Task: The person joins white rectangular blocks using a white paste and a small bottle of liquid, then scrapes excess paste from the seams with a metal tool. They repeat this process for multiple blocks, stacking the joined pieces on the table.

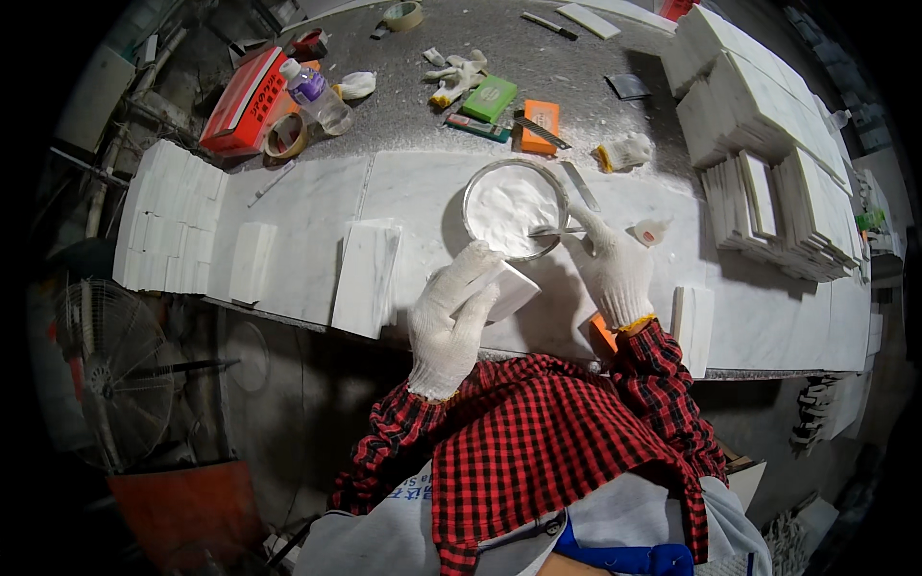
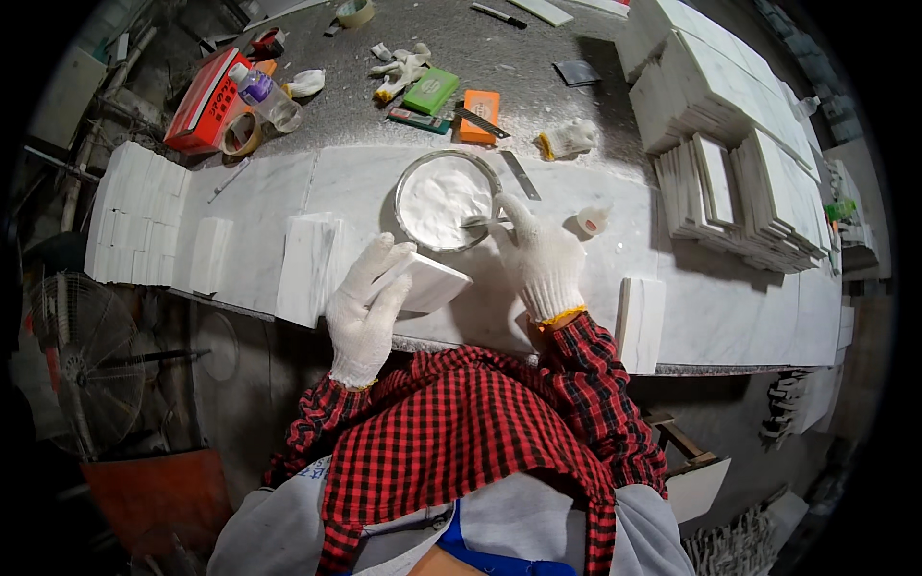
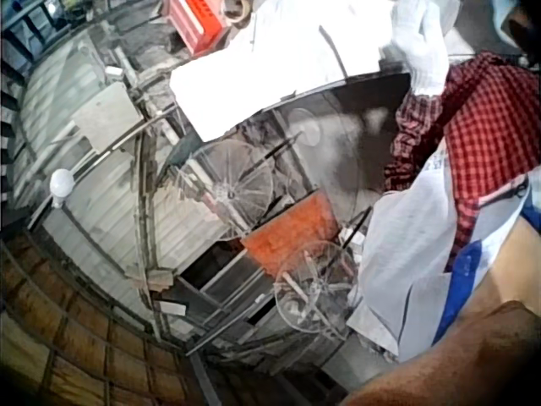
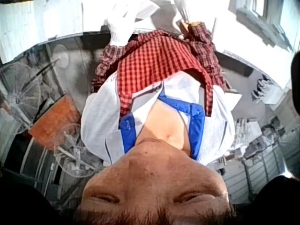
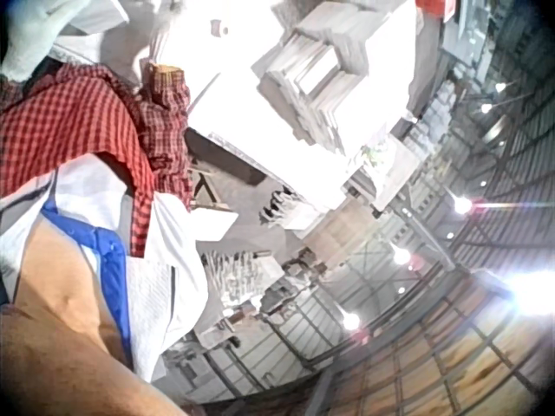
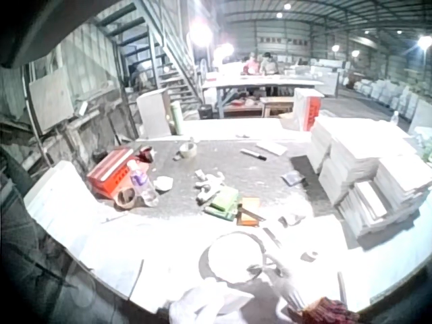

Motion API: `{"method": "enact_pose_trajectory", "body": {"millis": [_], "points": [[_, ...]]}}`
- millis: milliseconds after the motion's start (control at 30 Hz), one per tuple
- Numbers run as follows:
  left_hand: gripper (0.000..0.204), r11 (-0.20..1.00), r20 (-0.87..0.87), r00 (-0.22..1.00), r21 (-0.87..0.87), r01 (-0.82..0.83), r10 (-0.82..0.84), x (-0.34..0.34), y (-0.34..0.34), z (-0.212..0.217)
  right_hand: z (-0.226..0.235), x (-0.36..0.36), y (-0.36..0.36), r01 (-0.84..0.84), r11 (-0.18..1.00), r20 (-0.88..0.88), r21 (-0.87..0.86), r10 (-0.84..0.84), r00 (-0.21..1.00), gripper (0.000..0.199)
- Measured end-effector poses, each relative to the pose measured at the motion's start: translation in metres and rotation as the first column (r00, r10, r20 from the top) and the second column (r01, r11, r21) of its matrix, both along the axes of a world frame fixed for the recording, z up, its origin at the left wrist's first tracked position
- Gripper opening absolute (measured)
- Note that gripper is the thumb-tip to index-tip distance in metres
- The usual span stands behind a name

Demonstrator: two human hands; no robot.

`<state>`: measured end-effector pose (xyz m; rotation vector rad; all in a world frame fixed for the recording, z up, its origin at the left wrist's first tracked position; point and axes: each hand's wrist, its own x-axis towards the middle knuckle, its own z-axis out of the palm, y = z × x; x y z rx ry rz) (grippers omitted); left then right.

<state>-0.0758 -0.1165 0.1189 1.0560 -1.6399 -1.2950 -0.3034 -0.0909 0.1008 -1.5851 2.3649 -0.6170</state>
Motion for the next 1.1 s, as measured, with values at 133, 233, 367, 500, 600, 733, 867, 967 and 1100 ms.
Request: {"method": "enact_pose_trajectory", "body": {"millis": [133, 233, 367, 500, 600, 733, 867, 967, 1100], "points": [[0.050, 0.995, -0.078, 0.997, 0.096, -0.011, 0.018, -0.002, -0.002, -0.008, -0.011, -0.016, -0.003, -0.090, 0.992, -0.100, -0.086, 0.081, 0.992, 0.023], [0.050, 0.997, -0.068, 0.997, 0.069, -0.023, 0.027, -0.003, -0.004, -0.012, -0.006, -0.018, -0.007, -0.077, 0.997, -0.072, -0.016, 0.075, 0.995, 0.019], [0.050, 0.994, -0.080, 0.996, 0.101, -0.037, 0.045, 0.000, -0.007, -0.013, 0.008, -0.018, -0.005, -0.043, 0.997, 0.083, -0.070, 0.049, 0.995, 0.019], [0.050, 0.992, -0.069, 0.998, 0.126, 0.011, -0.002, 0.004, -0.013, -0.015, 0.004, -0.019, -0.004, -0.051, 0.993, 0.179, -0.108, 0.070, 0.981, 0.023], [0.049, 0.996, 0.020, 0.999, 0.080, 0.046, -0.048, 0.010, -0.017, -0.013, 0.005, -0.017, -0.006, -0.048, 0.995, 0.191, -0.085, 0.064, 0.979, 0.024], [0.048, 0.999, 0.042, 0.998, 0.008, 0.043, -0.044, 0.012, -0.021, -0.012, -0.001, -0.013, -0.009, 0.001, 0.994, 0.293, -0.109, 0.031, 0.956, 0.023], [0.048, 1.000, 0.062, 0.998, -0.014, 0.023, -0.022, 0.009, -0.022, -0.009, -0.016, -0.004, -0.013, 0.041, 0.996, 0.358, -0.083, -0.009, 0.934, 0.021], [0.048, 1.000, 0.054, 0.999, -0.004, 0.005, -0.004, 0.010, -0.020, -0.010, -0.026, 0.000, -0.016, 0.013, 0.992, 0.388, -0.122, 0.035, 0.921, 0.020], [0.048, 1.000, 0.041, 0.999, -0.007, 0.010, -0.010, 0.010, -0.018, -0.012, -0.028, 0.001, -0.017, 0.033, 0.996, 0.470, -0.086, 0.011, 0.883, 0.021]]}}
